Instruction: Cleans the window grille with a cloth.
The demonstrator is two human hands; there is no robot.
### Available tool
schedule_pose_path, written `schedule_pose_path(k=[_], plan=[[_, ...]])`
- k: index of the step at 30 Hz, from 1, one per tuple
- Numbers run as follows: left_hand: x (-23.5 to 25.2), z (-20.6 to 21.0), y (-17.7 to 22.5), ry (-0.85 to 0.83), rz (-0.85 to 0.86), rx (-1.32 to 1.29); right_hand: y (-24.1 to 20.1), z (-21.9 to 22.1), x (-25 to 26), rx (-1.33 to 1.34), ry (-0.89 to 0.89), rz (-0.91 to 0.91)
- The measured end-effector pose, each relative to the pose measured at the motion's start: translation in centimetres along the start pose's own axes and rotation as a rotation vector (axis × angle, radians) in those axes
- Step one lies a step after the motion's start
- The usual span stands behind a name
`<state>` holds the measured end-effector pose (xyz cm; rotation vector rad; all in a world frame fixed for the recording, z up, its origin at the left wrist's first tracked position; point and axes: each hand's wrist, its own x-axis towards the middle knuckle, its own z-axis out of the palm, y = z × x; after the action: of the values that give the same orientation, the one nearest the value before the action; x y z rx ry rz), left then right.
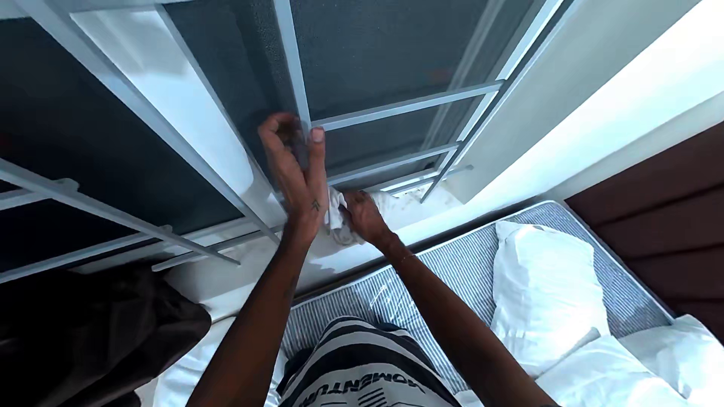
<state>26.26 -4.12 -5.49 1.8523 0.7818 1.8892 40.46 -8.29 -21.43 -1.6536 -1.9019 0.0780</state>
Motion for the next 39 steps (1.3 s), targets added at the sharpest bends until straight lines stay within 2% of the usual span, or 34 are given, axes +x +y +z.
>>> schedule_pose_path(k=[4, 7, 9, 11, 13, 15, 18, 20, 23, 25, 28, 30, 36, 39], plan=[[3.5, 0.3, 0.8, -0.066, 0.089, -0.138, 4.5, -3.6, -0.4, -0.084, -0.028, 0.211], [5.0, 1.3, 1.4, -0.165, -0.042, -0.239, 5.8, -4.6, 0.3, -0.144, -0.056, 0.288], [5.3, 2.3, 1.1, -0.116, -0.045, -0.269, 4.2, -3.9, 1.4, -0.145, -0.123, 0.293], [5.2, 2.9, 0.5, -0.027, 0.052, -0.255, 1.3, -2.1, 2.2, -0.110, -0.171, 0.244], [5.0, 3.4, 0.1, 0.043, 0.120, -0.203, -1.4, 0.5, 2.4, -0.093, -0.097, 0.142], [4.7, 3.4, -0.2, 0.082, 0.124, -0.131, -2.0, 1.9, 2.1, -0.083, -0.034, 0.082], [4.6, 3.4, -0.1, 0.105, 0.097, -0.090, 0.6, 0.5, 1.5, -0.089, -0.030, 0.089], [4.6, 3.3, -0.1, 0.105, 0.094, -0.090, 4.1, -1.7, 1.0, -0.107, 0.012, 0.198], [4.7, 3.4, -0.1, 0.105, 0.101, -0.081, 10.0, -5.0, 0.0, -0.274, 0.141, 0.328], [4.6, 3.5, -0.1, 0.104, 0.100, -0.074, 11.3, -5.7, -0.2, -0.367, 0.200, 0.383], [4.5, 3.6, -0.2, 0.106, 0.110, -0.087, 9.0, -4.4, 0.8, -0.307, 0.229, 0.519], [4.5, 3.6, -0.3, 0.112, 0.116, -0.085, 6.3, -2.7, 1.3, -0.274, 0.232, 0.523], [4.4, 3.7, -0.2, 0.127, 0.118, -0.039, -1.6, 3.3, 0.7, -0.152, 0.283, 0.210], [4.5, 3.6, -0.2, 0.139, 0.113, 0.028, -1.8, 4.2, 0.4, -0.151, 0.260, 0.067]])
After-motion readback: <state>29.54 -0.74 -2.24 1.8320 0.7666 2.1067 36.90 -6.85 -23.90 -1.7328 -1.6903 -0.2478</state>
